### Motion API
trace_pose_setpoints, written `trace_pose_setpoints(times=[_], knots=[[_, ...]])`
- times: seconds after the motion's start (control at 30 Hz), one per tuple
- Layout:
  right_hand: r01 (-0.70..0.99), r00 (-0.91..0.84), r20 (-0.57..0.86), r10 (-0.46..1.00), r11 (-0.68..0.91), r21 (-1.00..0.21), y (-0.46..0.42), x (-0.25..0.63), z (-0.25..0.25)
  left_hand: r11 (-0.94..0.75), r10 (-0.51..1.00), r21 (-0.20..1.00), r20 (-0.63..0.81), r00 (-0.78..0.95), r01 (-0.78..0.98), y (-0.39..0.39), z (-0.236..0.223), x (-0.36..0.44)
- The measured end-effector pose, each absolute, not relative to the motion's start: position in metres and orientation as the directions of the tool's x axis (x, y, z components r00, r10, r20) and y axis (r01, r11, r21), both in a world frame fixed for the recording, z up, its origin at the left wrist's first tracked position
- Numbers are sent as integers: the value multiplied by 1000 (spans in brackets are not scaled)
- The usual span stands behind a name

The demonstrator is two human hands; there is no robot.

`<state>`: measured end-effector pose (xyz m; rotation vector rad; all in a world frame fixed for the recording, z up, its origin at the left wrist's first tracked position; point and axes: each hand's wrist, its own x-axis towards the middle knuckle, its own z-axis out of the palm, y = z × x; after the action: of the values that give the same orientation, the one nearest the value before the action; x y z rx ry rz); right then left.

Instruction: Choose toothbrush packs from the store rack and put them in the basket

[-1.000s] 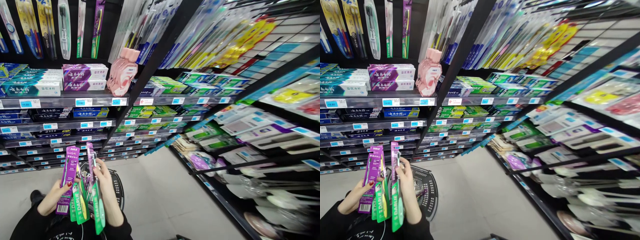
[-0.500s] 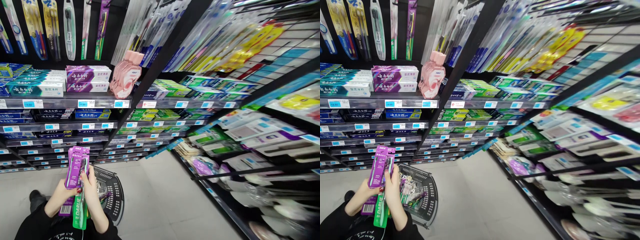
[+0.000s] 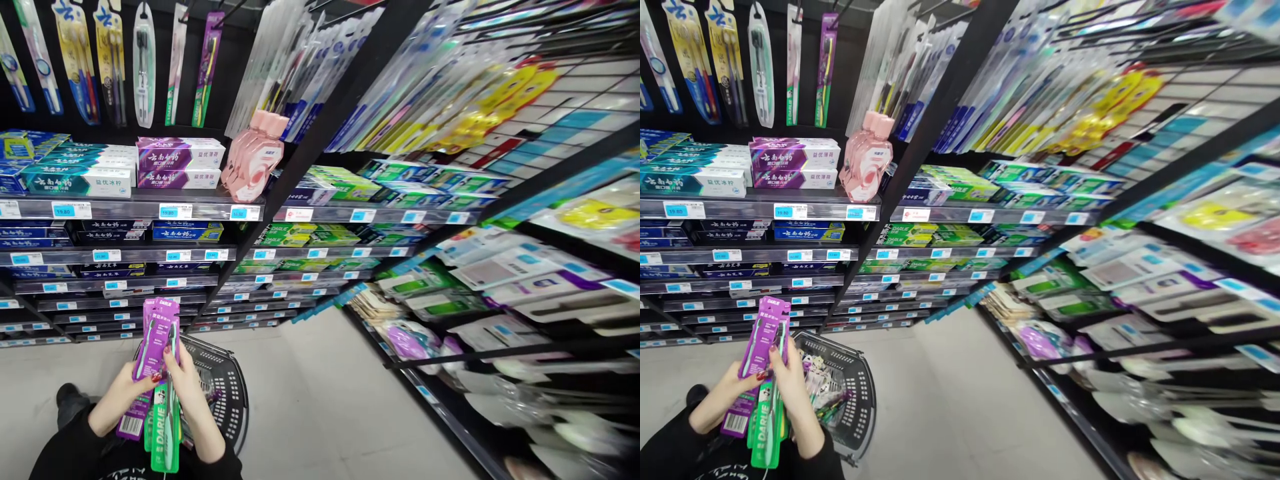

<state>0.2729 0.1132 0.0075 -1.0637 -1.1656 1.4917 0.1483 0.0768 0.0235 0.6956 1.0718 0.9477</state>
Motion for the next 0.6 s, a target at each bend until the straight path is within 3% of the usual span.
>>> trace_pose_setpoints(times=[0.13,0.43,0.6], knots=[[-268,-333,-183,925,-280,-922,110,274,6,492,870,799,-440,223,-346,75,28,142],[-314,-221,-201,954,-264,-912,113,269,-3,558,829,732,-510,227,-391,72,34,142],[-329,-135,-210,968,-244,-912,113,274,-5,545,826,646,-521,214,-534,68,34,146]])
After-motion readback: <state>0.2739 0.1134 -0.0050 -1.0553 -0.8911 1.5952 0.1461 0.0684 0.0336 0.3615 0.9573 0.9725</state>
